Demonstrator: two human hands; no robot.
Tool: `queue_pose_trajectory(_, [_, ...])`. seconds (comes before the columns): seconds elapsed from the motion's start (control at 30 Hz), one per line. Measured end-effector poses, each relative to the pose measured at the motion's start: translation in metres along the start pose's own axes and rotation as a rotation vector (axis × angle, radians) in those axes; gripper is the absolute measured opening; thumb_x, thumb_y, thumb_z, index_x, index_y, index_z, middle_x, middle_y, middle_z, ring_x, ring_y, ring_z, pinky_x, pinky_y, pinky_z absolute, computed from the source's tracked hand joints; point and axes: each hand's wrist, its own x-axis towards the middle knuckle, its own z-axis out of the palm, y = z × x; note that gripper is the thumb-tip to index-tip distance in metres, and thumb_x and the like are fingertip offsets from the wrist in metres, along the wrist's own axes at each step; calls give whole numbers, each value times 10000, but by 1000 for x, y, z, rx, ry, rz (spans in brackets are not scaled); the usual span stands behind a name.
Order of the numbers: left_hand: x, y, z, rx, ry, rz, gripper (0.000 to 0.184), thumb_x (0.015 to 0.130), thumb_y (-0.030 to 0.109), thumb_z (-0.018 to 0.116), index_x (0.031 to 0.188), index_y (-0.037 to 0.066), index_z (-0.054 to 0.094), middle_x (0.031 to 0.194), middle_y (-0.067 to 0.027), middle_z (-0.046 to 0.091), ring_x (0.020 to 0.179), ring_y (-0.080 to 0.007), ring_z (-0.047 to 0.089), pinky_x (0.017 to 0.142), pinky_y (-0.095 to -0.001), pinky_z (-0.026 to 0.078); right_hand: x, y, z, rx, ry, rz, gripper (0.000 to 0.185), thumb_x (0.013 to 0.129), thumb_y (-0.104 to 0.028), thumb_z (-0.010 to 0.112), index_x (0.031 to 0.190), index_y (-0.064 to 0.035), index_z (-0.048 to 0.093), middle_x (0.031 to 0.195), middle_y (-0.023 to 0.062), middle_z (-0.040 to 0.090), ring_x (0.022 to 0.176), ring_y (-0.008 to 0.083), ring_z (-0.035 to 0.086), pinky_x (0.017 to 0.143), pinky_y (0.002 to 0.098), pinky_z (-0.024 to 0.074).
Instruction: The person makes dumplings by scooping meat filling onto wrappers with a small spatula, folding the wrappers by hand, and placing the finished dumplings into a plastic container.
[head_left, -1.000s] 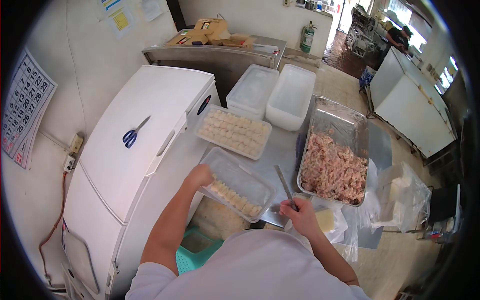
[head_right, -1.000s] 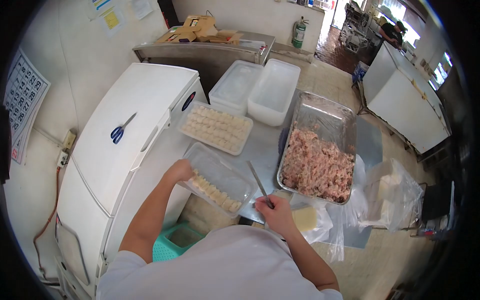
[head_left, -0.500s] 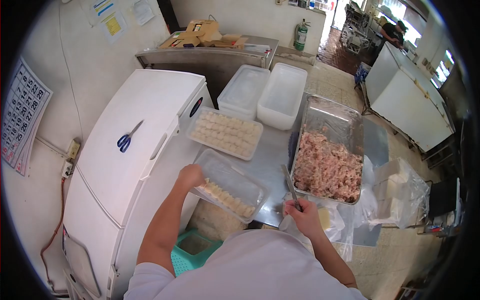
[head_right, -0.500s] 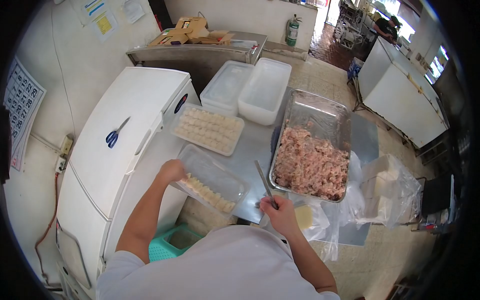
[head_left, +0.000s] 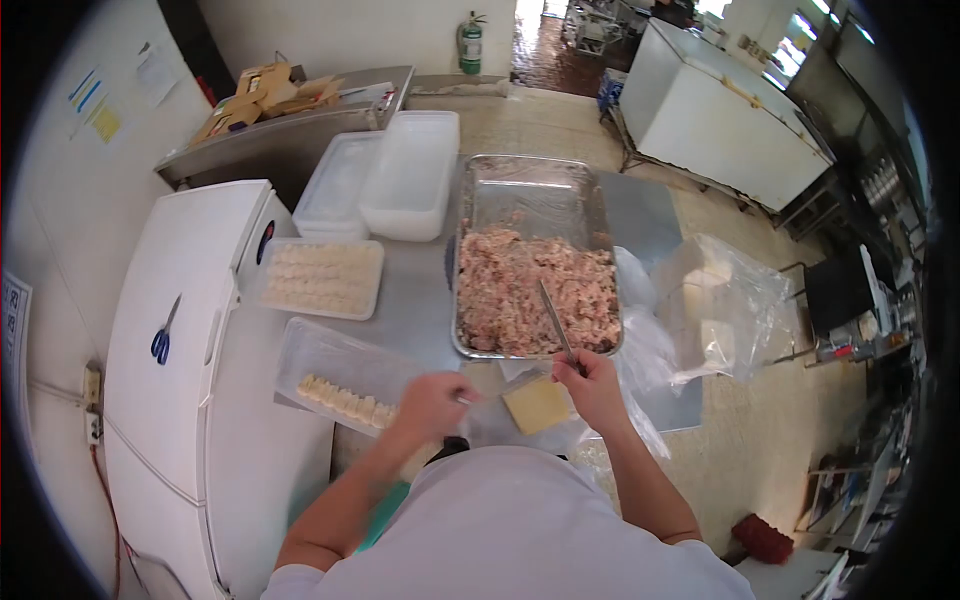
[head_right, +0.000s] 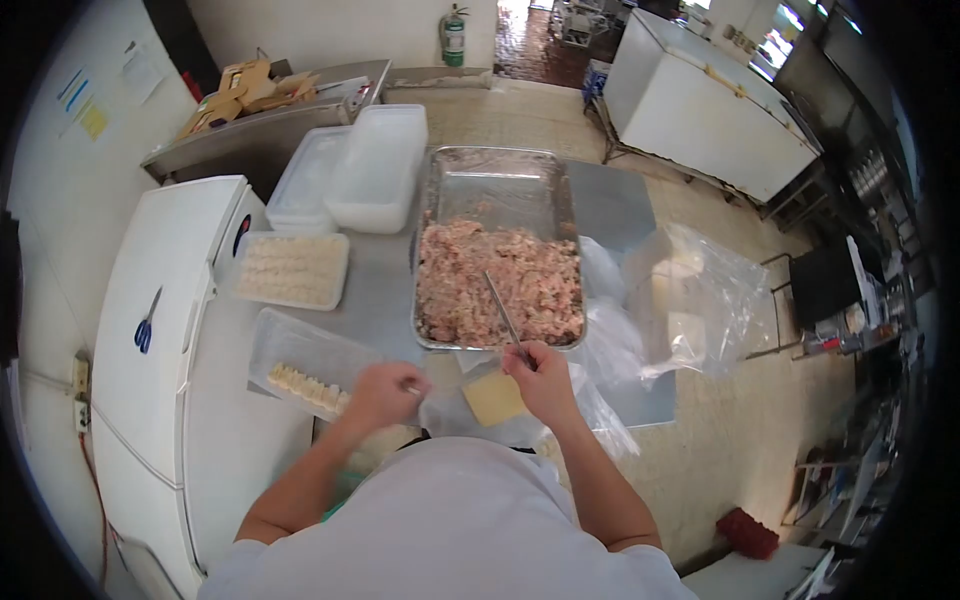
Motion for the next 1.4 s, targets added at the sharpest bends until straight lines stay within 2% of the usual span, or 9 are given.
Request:
queue_pose_trajectory(0.27, [31,41,129,204,-247,363,277,808,269,805,946,50,706,973,-142,694,932,-343,675,790,-424,538,-36,32,-41,38,52,103,208,954,-136,688,1051,45,720,798,-9,675,719,51,565,644,236,458])
queue_pose_trajectory(0.37, [37,33,130,103,-337,180,265,797,226,792,957,42,688,983,-157,675,951,-365,659,798,-440,530,-48,48,-54,88,68,124,217,950,-134,691,1055,55,714,808,3,685,721,53,576,646,240,463])
queue_pose_trajectory(0.57, [29,50,139,201,-146,333,287,771,256,811,903,35,685,935,-158,680,909,-368,665,765,-448,528,-63,78,-75,108,48,166,214,947,-88,676,1098,62,694,881,42,713,792,87,639,698,241,492])
queue_pose_trajectory(0.67, [36,41,142,264,-305,143,383,757,311,836,968,37,673,992,-154,681,921,-369,661,778,-446,528,-67,81,-80,92,21,167,217,945,-87,674,1102,61,695,903,54,718,818,106,656,735,255,513])
queue_pose_trajectory(0.87, [22,57,147,285,-75,273,376,779,344,842,910,29,683,917,-140,698,881,-362,671,765,-450,528,-64,87,-88,82,-37,145,227,943,-98,679,1106,59,696,895,56,719,820,107,657,742,260,515])
queue_pose_trajectory(0.97, [26,63,139,196,-174,39,370,779,326,863,894,22,686,846,-132,702,795,-308,679,727,-413,529,-64,81,-91,26,-65,139,229,943,-109,681,1106,52,698,886,50,720,816,100,651,741,261,513])
queue_pose_trajectory(1.17, [27,57,129,-14,-211,-59,228,858,247,789,899,29,736,832,-147,722,770,-298,686,721,-400,536,-60,79,-93,-31,-118,123,238,944,-122,680,1107,50,695,871,45,718,814,109,649,747,271,514])
queue_pose_trajectory(1.27, [28,43,133,-107,-156,-3,177,902,199,761,897,22,751,776,-120,714,704,-217,642,692,-352,522,-55,89,-89,-64,-114,78,261,928,-158,686,1082,53,706,855,78,730,779,127,662,720,294,528])
queue_pose_trajectory(1.4, [29,42,132,-63,-156,0,175,900,193,740,904,18,735,812,-146,717,733,-276,654,708,-381,526,-52,87,-83,-30,-153,93,271,930,-175,683,1086,45,710,857,76,734,784,128,665,720,297,530])
